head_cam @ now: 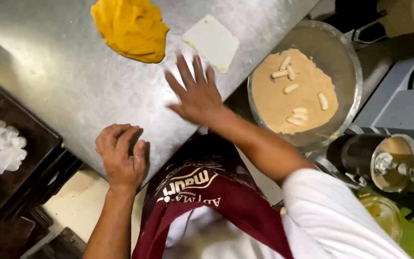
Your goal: Prepare small pastries by flattening dough balls, adding filling, and folding them into shapes on a workbench.
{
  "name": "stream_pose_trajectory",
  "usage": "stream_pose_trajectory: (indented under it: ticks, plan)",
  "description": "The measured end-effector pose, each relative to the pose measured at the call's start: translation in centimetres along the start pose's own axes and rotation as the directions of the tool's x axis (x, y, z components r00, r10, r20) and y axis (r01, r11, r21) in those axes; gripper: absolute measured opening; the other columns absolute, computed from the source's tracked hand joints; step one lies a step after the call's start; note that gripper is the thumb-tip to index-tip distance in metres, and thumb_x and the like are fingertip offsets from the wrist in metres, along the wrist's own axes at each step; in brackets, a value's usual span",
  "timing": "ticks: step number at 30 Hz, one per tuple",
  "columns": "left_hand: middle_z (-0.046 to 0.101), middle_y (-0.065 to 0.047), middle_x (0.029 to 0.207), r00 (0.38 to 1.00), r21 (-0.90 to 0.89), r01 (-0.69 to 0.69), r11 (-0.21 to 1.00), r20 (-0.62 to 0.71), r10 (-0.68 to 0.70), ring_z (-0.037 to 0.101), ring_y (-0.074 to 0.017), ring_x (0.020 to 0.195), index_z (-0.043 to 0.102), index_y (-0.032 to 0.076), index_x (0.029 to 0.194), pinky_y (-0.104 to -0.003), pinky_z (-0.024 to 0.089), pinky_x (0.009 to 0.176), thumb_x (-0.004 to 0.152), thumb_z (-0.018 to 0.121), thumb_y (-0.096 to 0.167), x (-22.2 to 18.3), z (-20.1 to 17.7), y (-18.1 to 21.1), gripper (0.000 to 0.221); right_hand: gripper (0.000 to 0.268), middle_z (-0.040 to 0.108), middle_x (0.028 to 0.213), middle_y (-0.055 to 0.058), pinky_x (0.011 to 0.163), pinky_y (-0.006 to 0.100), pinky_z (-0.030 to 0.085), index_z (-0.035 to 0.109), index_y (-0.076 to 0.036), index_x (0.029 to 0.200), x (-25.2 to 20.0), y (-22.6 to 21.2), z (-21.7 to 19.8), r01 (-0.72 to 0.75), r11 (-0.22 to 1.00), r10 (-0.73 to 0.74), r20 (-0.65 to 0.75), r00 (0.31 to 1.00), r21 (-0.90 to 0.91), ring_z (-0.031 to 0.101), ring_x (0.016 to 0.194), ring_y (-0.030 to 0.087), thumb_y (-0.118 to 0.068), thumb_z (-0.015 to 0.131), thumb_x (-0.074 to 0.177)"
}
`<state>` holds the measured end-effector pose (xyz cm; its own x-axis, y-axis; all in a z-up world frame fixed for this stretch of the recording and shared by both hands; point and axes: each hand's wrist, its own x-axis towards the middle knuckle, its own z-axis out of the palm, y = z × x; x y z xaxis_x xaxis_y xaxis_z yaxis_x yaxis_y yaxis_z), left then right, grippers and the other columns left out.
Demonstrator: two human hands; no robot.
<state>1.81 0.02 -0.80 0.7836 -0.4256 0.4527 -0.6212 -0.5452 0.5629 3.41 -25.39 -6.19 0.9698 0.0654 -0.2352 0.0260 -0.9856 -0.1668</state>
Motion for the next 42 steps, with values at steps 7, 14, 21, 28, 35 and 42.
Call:
stream_pose_trajectory:
  ticks: [7, 14, 21, 28, 35, 42]
  plan:
    - [0.063, -0.019, 0.122, 0.997, -0.031, -0.075, 0.997, 0.034, 0.076, 0.058, -0.0387, 0.117, 0.070, -0.001, 0.116, -0.051, 0.041, 0.110, 0.107, 0.050, 0.031, 0.7, -1.3, 0.4, 0.038, 0.099, 0.016, 0.167, 0.016, 0.113, 0.071, 0.030, 0.023, -0.018, 0.164, -0.1, 0.4, -1.2, 0.089, 0.979, -0.133, -0.242, 0.961, -0.184, 0.017, 0.152, 0.046, -0.077, 0.063, 0.096]
    - [0.065, -0.017, 0.123, 0.989, -0.112, 0.151, 0.982, 0.010, -0.150, 0.061, -0.0310, 0.117, 0.071, 0.002, 0.119, -0.041, 0.052, 0.102, 0.105, 0.057, 0.019, 0.7, 0.5, -0.8, 0.026, 0.048, 0.069, 0.136, 0.012, 0.101, 0.041, 0.054, 0.061, -0.014, 0.142, -9.5, 11.1, -1.3, 0.118, 0.879, 0.083, -0.392, 0.916, 0.462, 0.068, 0.121, 0.031, -0.029, 0.070, 0.098]
    - [0.066, -0.018, 0.120, 0.990, -0.088, 0.122, 0.989, -0.055, -0.127, 0.066, -0.0288, 0.113, 0.068, 0.001, 0.120, -0.037, 0.057, 0.100, 0.099, 0.064, 0.015, 6.7, 3.6, 0.5, 0.025, 0.036, 0.076, 0.119, 0.012, 0.095, 0.044, 0.054, 0.072, -0.006, 0.130, -3.0, 26.1, -9.3, -0.096, 0.891, 0.290, -0.393, 0.873, 0.444, 0.070, 0.112, 0.030, -0.027, 0.056, 0.104]
    - [0.070, -0.013, 0.118, 0.983, 0.059, 0.179, 0.982, -0.051, -0.176, 0.068, -0.0260, 0.110, 0.067, 0.003, 0.121, -0.035, 0.056, 0.098, 0.097, 0.065, 0.014, 10.9, 5.2, 2.9, 0.026, 0.030, 0.062, 0.134, 0.018, 0.088, 0.052, 0.052, 0.070, -0.005, 0.127, 22.7, 28.6, -15.3, 0.245, 0.943, -0.076, -0.572, 0.816, 0.224, 0.061, 0.116, 0.041, -0.007, 0.061, 0.098]
    - [0.070, -0.015, 0.118, 0.951, 0.117, 0.304, 0.946, -0.094, -0.294, 0.070, -0.0253, 0.109, 0.066, 0.005, 0.119, -0.035, 0.057, 0.096, 0.095, 0.067, 0.012, 8.5, 5.5, 4.1, 0.025, 0.010, 0.062, 0.110, 0.015, 0.087, 0.037, 0.055, 0.067, -0.006, 0.101, 27.0, 24.9, -22.0, -0.198, 0.915, 0.218, -0.019, 0.976, 0.352, 0.060, 0.096, 0.027, 0.001, 0.064, 0.094]
    - [0.071, -0.013, 0.114, 0.940, 0.026, 0.324, 0.946, -0.124, -0.319, 0.069, -0.0259, 0.106, 0.069, 0.004, 0.116, -0.035, 0.055, 0.098, 0.099, 0.062, 0.010, 7.2, 2.6, 3.2, 0.020, 0.024, 0.069, 0.098, 0.010, 0.062, 0.025, 0.052, 0.063, -0.003, 0.122, 4.1, 16.6, -18.2, 0.418, 0.726, -0.015, -0.595, 0.803, 0.546, 0.062, 0.072, 0.013, -0.008, 0.064, 0.098]
